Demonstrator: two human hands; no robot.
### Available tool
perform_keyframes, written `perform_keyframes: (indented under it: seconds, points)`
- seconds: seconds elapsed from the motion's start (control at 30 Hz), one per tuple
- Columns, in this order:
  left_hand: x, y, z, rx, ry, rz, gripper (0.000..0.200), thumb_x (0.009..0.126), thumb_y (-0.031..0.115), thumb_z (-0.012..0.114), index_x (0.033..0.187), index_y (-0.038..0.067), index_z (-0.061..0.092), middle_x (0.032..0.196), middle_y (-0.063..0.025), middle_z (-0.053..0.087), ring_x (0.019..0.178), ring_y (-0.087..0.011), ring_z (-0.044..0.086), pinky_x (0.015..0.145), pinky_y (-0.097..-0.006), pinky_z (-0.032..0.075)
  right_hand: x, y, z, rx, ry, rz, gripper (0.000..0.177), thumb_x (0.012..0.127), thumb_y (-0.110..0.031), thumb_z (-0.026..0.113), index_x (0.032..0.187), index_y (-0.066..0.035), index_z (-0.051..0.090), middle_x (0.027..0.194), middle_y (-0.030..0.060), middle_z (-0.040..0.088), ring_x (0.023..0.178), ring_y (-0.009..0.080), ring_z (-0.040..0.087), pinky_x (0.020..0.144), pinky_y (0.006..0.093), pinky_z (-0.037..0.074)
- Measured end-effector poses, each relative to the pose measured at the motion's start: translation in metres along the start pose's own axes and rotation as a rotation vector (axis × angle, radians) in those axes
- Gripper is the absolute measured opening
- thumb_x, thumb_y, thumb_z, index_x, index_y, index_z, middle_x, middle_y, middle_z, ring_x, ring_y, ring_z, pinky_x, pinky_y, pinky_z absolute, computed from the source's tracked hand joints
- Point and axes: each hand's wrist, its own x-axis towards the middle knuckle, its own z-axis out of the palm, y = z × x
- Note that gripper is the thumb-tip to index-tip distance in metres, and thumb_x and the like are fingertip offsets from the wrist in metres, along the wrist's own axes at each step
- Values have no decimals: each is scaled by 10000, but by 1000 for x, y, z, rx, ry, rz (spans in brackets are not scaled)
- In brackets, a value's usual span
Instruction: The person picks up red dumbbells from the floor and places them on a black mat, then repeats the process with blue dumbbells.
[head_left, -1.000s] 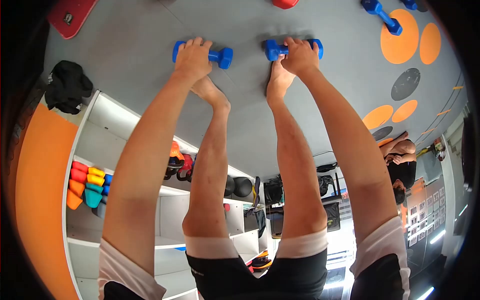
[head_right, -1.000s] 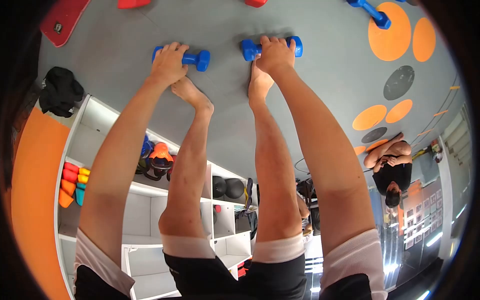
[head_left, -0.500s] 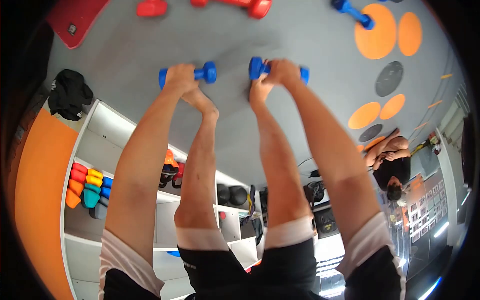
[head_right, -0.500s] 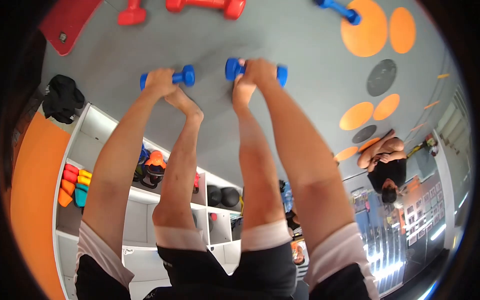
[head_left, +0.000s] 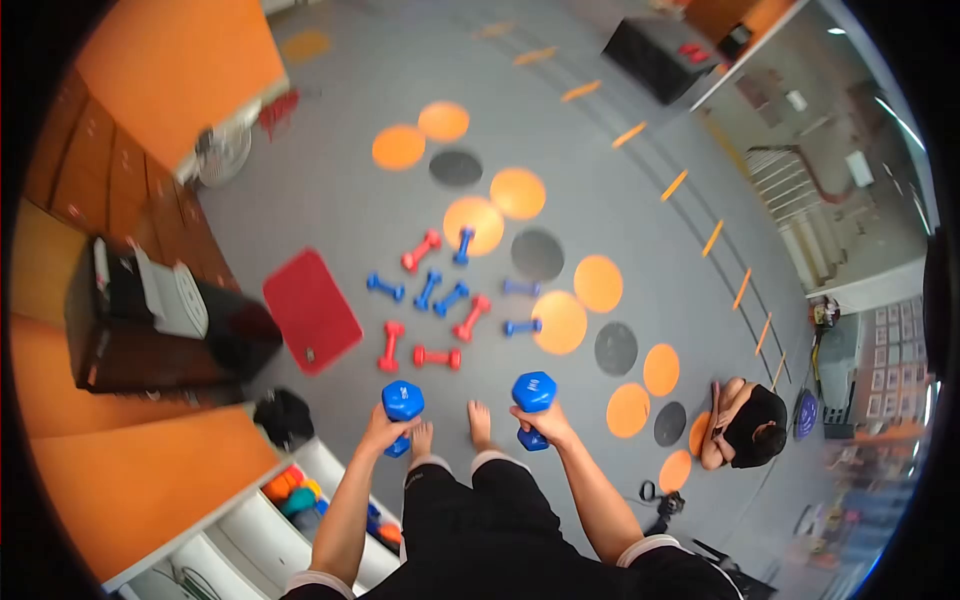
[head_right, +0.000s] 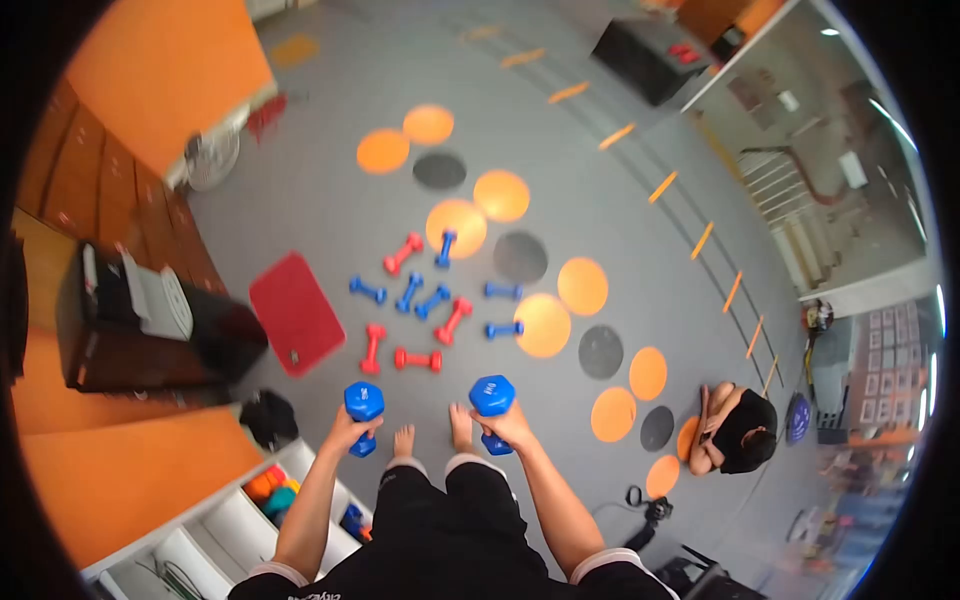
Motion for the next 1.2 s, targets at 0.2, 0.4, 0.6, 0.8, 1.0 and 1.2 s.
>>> perform_keyframes:
  seconds: [0.2,0.4,0.6,0.8,1.0,1.2]
  points:
    - [-64,168,-8,-170,-169,567,185,804,68,731,793,81,547,644,-6,527,553,-96,520,528,-268,421,-136,-127,-8,464,-12,-830,189,781,-64,705,723,-65,525,607,74,521,560,206,518,572,342,423]
    - [-73,200,5,-322,-546,556,211,831,96,656,745,91,464,606,-29,466,512,-128,463,543,-279,406,-213,-105,-15,706,167,-877,244,772,-133,699,652,-70,496,549,53,458,501,170,450,557,314,385]
    - [-56,204,62,-271,-617,455,181,828,56,649,792,80,474,626,-35,473,515,-128,467,532,-280,411,-255,-48,-41,737,571,-813,209,785,-131,690,725,-76,497,565,49,458,503,170,463,561,320,397]
    - [-50,222,143,-212,-822,409,169,806,26,670,831,61,506,662,-41,493,530,-134,482,525,-281,413,-299,-1,-86,914,691,-867,221,781,-142,698,709,-79,498,582,62,478,546,190,487,615,336,420]
    - [-18,218,249,-257,-880,263,184,784,82,713,779,55,531,644,-47,505,539,-154,511,545,-299,429,-306,30,-176,894,794,-1086,236,785,-137,714,706,-88,497,638,54,492,639,193,515,693,355,442]
    - [19,237,361,-408,-1023,347,189,797,144,681,752,75,511,596,-62,493,567,-196,524,639,-353,450,-284,35,-295,908,492,-1281,288,824,-320,735,735,-106,565,813,47,556,989,248,556,1060,477,353]
